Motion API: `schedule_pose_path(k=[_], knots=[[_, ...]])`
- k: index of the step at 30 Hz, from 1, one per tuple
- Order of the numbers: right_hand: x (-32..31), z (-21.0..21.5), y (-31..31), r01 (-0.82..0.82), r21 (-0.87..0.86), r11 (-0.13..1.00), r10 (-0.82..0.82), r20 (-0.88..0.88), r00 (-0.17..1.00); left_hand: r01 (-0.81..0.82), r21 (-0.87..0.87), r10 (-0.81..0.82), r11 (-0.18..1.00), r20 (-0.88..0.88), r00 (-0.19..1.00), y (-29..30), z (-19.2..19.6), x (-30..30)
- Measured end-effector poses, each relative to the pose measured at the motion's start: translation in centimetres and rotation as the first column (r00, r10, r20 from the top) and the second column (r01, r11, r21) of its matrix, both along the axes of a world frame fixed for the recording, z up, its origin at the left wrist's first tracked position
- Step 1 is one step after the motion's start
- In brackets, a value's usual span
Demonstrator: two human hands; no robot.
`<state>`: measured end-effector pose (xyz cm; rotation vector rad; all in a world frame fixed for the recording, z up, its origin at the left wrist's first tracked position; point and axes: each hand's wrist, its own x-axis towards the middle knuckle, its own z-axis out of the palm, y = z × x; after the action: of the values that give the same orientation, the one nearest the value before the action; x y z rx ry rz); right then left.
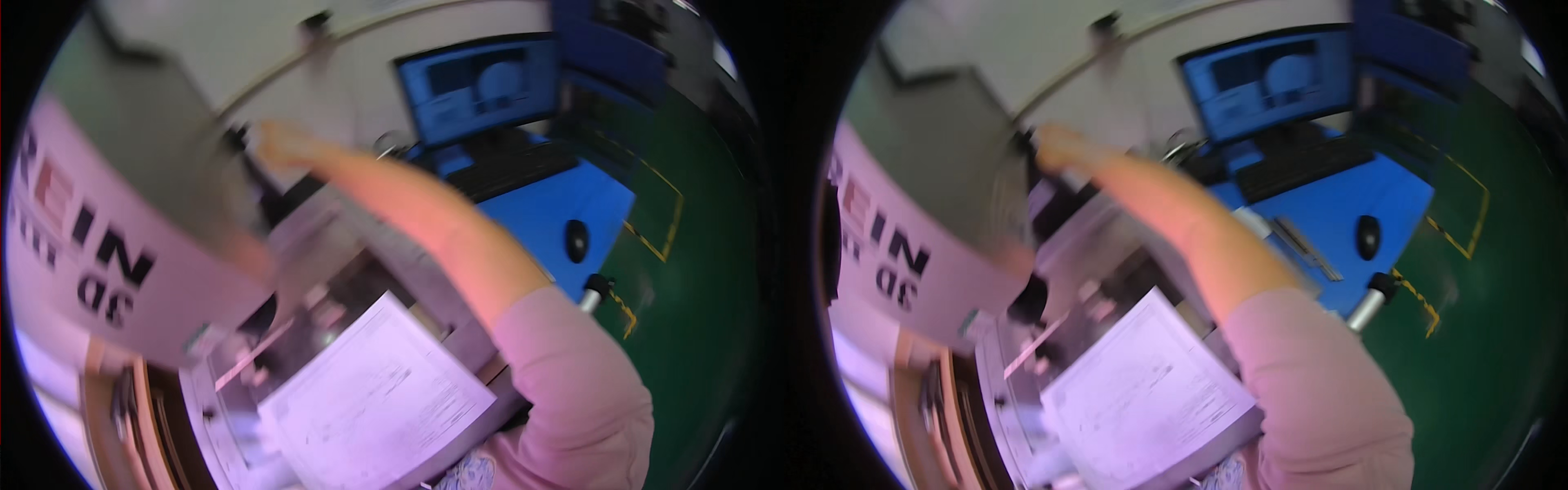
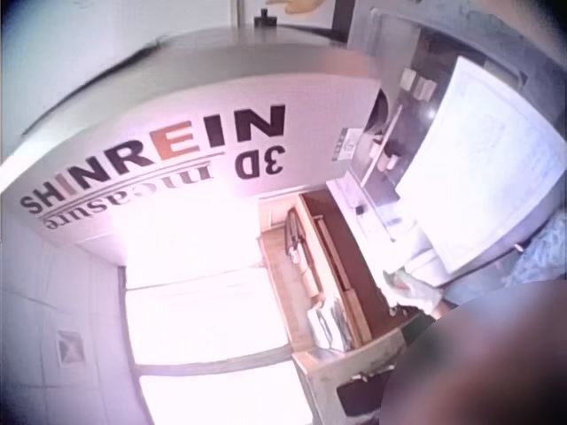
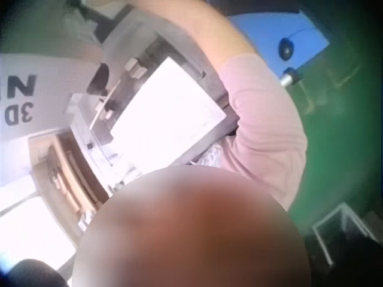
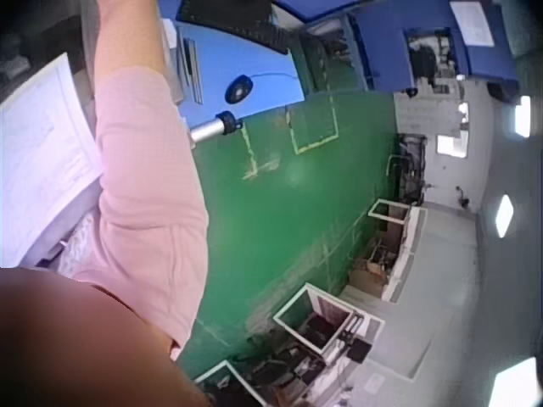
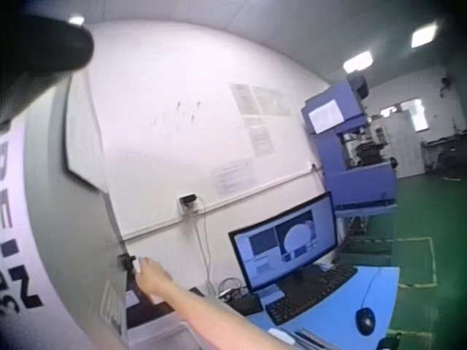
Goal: Measure mechanical components using a 3D coordinate measuring machine while referencing a technical drawing.
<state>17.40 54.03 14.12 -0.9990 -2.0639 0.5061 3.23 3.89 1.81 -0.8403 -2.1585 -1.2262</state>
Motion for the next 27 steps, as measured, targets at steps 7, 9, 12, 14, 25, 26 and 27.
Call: schedule_pose_path(k=[7, 9, 12, 14, 25, 26, 27], knots=[[-1.5, -1.4, 1.7, 0.283, 0.303, 0.910, -0.213, -0.243, 0.946, 0.123, -0.652, -0.474, 0.748, -0.396, 0.786, 13.6, 5.2, -3.8], [-1.1, -3.0, 1.1, 0.183, 0.297, 0.937, -0.100, -0.276, 0.956, 0.116, -0.674, -0.519, 0.729, -0.434, 0.737, 16.0, 4.7, -5.7], [1.0, -5.3, 0.1, 0.171, 0.362, 0.916, -0.094, -0.221, 0.971, 0.016, -0.771, -0.570, 0.636, -0.456, 0.683, 19.3, 4.5, -6.4], [0.9, -5.2, -0.3, 0.167, 0.393, 0.904, -0.077, -0.235, 0.969, -0.003, -0.770, -0.566, 0.638, -0.471, 0.676, 19.2, 3.6, -7.2], [-1.5, -0.9, 2.0, 0.215, 0.316, 0.924, -0.127, -0.276, 0.953, 0.159, -0.708, -0.679, 0.688, -0.550, 0.486, 19.6, 1.7, -9.1], [-1.9, -0.7, 2.0, 0.212, 0.306, 0.928, -0.115, -0.307, 0.945, 0.166, -0.701, -0.673, 0.694, -0.549, 0.495, 19.7, 1.6, -9.4], [-2.3, -0.5, 2.2, 0.211, 0.304, 0.929, -0.113, -0.308, 0.944, 0.174, -0.694, -0.668, 0.698, -0.546, 0.505, 19.7, 1.5, -9.7]])
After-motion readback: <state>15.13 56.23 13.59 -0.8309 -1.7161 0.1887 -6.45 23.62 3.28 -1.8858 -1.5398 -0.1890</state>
